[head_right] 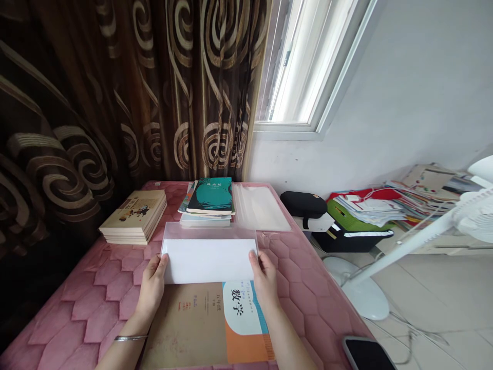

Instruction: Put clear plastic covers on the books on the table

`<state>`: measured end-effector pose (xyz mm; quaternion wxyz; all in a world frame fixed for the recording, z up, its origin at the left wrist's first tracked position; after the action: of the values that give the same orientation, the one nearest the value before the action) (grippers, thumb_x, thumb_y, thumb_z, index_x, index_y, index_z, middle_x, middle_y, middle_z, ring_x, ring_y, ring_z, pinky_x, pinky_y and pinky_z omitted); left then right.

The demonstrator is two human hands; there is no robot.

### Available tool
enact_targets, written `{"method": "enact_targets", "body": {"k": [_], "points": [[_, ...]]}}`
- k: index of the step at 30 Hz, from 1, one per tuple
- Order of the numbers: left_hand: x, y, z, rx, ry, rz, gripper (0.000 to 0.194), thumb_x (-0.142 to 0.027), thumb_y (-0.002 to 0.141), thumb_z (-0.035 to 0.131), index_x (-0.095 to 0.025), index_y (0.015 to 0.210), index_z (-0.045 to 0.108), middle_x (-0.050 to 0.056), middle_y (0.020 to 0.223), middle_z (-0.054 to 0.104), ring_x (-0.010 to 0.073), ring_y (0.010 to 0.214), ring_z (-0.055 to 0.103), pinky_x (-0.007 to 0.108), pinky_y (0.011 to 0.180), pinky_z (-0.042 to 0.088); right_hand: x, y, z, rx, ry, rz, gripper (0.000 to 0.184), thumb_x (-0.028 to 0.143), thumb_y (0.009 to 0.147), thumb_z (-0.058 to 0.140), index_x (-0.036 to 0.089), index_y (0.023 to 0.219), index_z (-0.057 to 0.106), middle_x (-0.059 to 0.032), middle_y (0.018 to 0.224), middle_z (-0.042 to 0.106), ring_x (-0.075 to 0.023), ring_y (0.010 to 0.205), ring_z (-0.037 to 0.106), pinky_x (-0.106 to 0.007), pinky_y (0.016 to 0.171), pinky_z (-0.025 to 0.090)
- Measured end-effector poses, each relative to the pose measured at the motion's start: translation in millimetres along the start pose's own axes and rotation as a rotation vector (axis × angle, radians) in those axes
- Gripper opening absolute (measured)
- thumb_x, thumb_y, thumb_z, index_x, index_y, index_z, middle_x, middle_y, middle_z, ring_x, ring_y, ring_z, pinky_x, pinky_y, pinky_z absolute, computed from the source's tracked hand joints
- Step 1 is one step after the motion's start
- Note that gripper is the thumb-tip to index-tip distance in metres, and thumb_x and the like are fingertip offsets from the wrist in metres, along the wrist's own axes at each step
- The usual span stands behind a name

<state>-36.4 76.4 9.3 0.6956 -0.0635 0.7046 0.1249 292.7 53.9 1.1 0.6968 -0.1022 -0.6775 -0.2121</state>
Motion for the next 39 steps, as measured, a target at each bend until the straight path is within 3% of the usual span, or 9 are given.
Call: {"method": "enact_targets", "body": {"k": [4,14,25,33,39], "points": [[3,2,-0.8,-0.008,0.026,0.013,0.046,-0.063,0.077,0.056,-0.018,0.072,0.052,-0.002,0.066,0.050,0.0123,0.061,0.042,0.022,0.054,0.036,-3,-1,3,0.043,0.058,0.029,0.035,0.053,0.074,0.067,0.019,0.076,0.060,-0.0007,0.069,0.060,-0.0166,0.063,0.052,-0.025,0.053,0.041],[2,1,-0.6,-0.007,-0.022,-0.011,0.046,-0.063,0.073,0.060,-0.018,0.075,0.056,0.000,0.071,0.057,0.0149,0.065,0.048,0.023,0.059,0.040,-6,2,0,0.012,-0.084,0.012,0.042,0.060,0.075,0.063,0.018,0.070,0.057,-0.0003,0.063,0.056,-0.0152,0.059,0.047,-0.023,0.049,0.037],[4,2,-0.1,-0.003,-0.027,-0.009,0.046,-0.063,0.075,0.058,-0.018,0.070,0.052,-0.003,0.065,0.051,0.0118,0.060,0.042,0.021,0.055,0.036,-12,0,3,0.064,0.094,0.054,0.035,0.051,0.073,0.069,0.018,0.082,0.064,-0.0019,0.070,0.063,-0.0175,0.062,0.054,-0.026,0.053,0.044],[0,-1,0.2,-0.012,-0.059,-0.012,0.046,-0.063,0.071,0.061,-0.018,0.072,0.055,0.000,0.070,0.056,0.0142,0.065,0.048,0.023,0.060,0.041,-5,2,3,0.046,0.007,0.018,0.040,0.057,0.073,0.066,0.017,0.077,0.062,-0.0030,0.068,0.062,-0.0180,0.063,0.053,-0.026,0.052,0.043],[5,1,-0.8,-0.007,-0.046,-0.010,0.043,-0.060,0.074,0.060,-0.018,0.074,0.055,-0.001,0.070,0.056,0.0138,0.064,0.047,0.023,0.060,0.040,0,-1,4,0.056,0.038,-0.009,0.033,0.051,0.075,0.066,0.019,0.078,0.062,-0.0012,0.069,0.061,-0.0168,0.064,0.051,-0.024,0.053,0.041]]}}
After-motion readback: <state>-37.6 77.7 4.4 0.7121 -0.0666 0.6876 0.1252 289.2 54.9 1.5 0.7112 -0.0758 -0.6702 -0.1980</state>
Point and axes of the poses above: each hand's wrist, its own y-axis towards the middle knuckle, its own z-axis out of the palm, x = y × z, the point moved 9 cm from there along y, towards the middle knuckle
